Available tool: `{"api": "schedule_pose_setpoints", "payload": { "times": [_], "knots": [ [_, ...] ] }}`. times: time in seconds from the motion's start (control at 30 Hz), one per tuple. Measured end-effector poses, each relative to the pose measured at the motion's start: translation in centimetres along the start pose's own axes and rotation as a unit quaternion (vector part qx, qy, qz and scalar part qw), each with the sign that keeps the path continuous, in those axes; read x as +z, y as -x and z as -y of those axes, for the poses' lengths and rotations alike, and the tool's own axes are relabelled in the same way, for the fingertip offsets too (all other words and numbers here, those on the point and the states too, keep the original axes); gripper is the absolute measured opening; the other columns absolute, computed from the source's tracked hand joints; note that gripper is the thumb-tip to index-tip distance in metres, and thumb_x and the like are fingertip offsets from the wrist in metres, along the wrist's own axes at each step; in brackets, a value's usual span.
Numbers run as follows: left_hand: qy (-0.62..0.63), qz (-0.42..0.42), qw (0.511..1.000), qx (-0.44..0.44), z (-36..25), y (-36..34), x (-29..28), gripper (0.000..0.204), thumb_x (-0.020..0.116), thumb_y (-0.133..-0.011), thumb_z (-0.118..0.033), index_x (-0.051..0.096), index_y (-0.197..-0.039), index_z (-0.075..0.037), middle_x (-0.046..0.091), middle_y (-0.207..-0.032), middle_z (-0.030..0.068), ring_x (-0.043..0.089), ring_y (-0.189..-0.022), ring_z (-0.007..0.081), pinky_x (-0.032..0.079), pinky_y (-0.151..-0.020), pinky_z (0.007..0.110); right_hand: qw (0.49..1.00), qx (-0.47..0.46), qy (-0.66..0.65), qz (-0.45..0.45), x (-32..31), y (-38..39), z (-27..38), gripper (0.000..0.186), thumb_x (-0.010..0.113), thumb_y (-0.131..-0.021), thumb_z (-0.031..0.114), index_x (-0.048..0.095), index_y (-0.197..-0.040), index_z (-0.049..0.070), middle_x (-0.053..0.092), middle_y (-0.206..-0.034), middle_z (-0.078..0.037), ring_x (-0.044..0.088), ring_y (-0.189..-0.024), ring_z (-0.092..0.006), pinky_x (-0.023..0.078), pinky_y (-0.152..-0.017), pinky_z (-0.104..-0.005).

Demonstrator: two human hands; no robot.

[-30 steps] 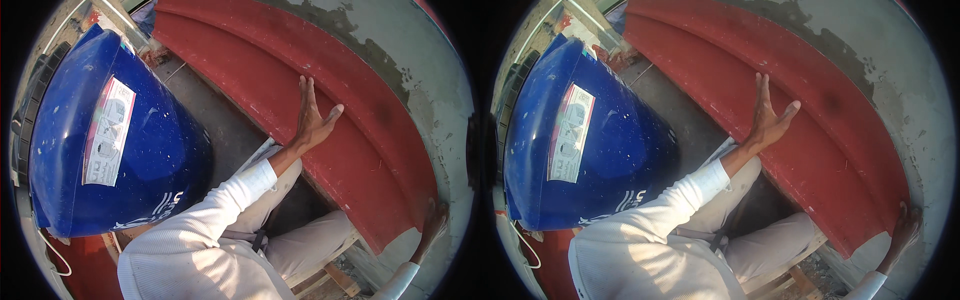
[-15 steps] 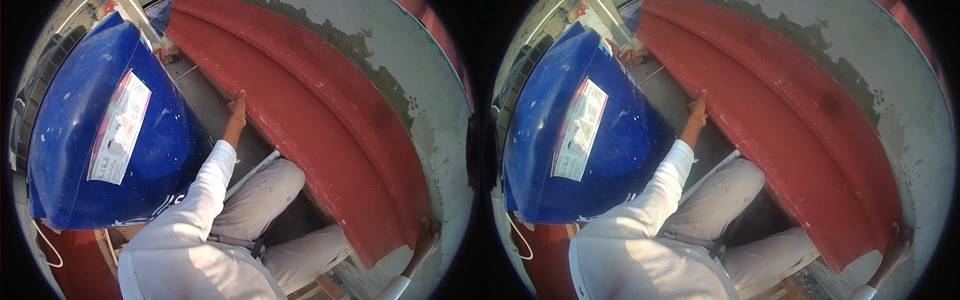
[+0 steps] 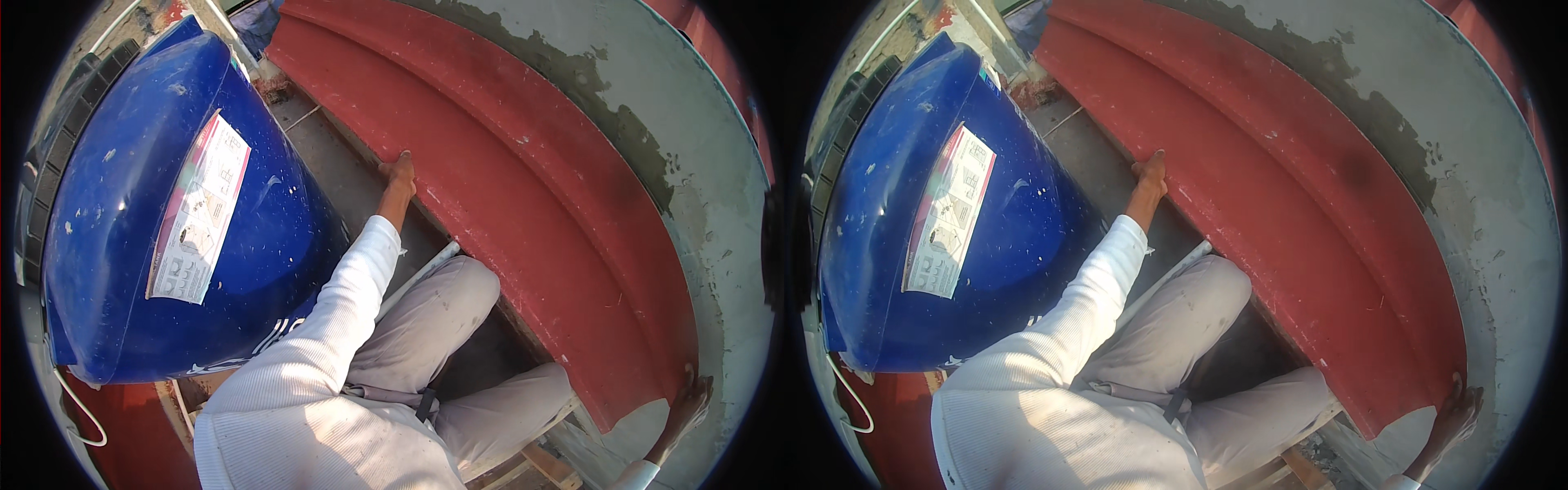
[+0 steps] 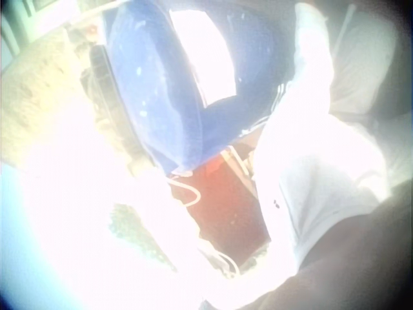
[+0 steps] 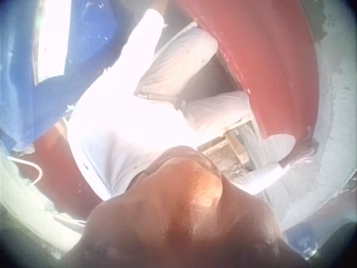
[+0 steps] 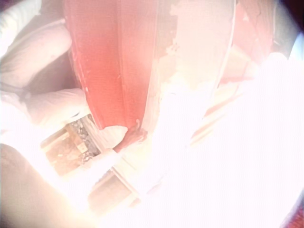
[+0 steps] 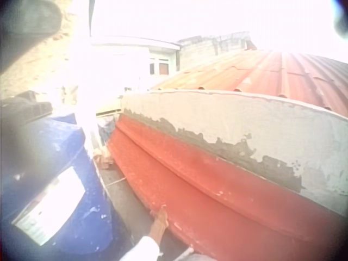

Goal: The person fits a red curved roofing tile onto a concrete roof edge, using a small axe to tap the tile into place and then using their hands to press and align the tile against the mortar.

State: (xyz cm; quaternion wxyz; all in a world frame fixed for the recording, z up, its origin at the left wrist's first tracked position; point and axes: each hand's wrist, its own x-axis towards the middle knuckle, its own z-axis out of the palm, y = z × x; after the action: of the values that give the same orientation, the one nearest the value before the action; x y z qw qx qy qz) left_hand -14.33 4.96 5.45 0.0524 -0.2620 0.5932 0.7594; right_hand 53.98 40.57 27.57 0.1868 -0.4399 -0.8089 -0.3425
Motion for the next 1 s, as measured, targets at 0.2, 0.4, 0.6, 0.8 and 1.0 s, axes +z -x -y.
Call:
{"api": "schedule_pose_setpoints", "payload": {
  "times": [0.2,0.4,0.6,0.8,1.0],
  "knots": [
    [-0.112,-0.026,0.993,-0.026,2.0,0.7,4.0,0.092,0.082,-0.085,-0.043,0.035,-0.147,0.007,0.048,-0.15,0.0293,0.053,-0.135,0.0408,0.049,-0.105,0.048,0.971,0.141,-0.054,0.185,-3.8,-4.5,1.6,0.051,0.068,-0.092,0.055,0.072,-0.095,0.005,0.071,-0.088,-0.019,0.068,-0.079,-0.0408,0.051,-0.07,-0.0522],
    [-0.089,0.083,0.992,-0.025,3.7,-5.1,2.1,0.072,0.069,-0.098,-0.028,0.036,-0.144,0.016,0.056,-0.14,0.0212,0.065,-0.119,0.0356,0.057,-0.1,0.054,0.957,0.113,-0.203,0.17,-0.9,-5.8,3.4,0.046,0.082,-0.086,0.034,0.07,-0.09,-0.01,0.07,-0.094,-0.031,0.07,-0.087,-0.0361,0.053,-0.075,-0.0478],
    [-0.134,0.199,0.97,0.05,2.8,-15.3,1.5,0.071,0.065,-0.098,-0.033,0.039,-0.149,0.009,0.052,-0.148,0.0154,0.061,-0.125,0.0311,0.053,-0.101,0.047,0.967,0.144,-0.176,0.112,-4.1,-5.2,2.8,0.046,0.084,-0.083,0.034,0.069,-0.076,-0.01,0.068,-0.07,-0.024,0.068,-0.066,-0.0352,0.052,-0.067,-0.0469],
    [-0.255,0.209,0.939,0.1,6.9,-16.0,2.0,0.038,0.051,-0.103,-0.032,0.062,-0.12,0.0,0.056,-0.113,0.0053,0.05,-0.101,0.0179,0.047,-0.08,0.039,0.984,0.104,-0.107,0.099,-4.2,-4.2,2.4,0.047,0.083,-0.082,0.038,0.072,-0.072,-0.006,0.069,-0.07,-0.022,0.071,-0.069,-0.032,0.054,-0.063,-0.0432],
    [-0.225,0.236,0.924,0.198,2.7,-27.0,0.5,0.03,0.056,-0.099,-0.024,0.064,-0.114,0.0,0.06,-0.102,0.0065,0.053,-0.085,0.0194,0.046,-0.072,0.032,0.99,0.057,-0.114,0.056,-3.6,-5.0,3.6,0.047,0.084,-0.081,0.037,0.072,-0.071,-0.007,0.07,-0.072,-0.021,0.072,-0.071,-0.0312,0.055,-0.063,-0.0426]
  ]
}}
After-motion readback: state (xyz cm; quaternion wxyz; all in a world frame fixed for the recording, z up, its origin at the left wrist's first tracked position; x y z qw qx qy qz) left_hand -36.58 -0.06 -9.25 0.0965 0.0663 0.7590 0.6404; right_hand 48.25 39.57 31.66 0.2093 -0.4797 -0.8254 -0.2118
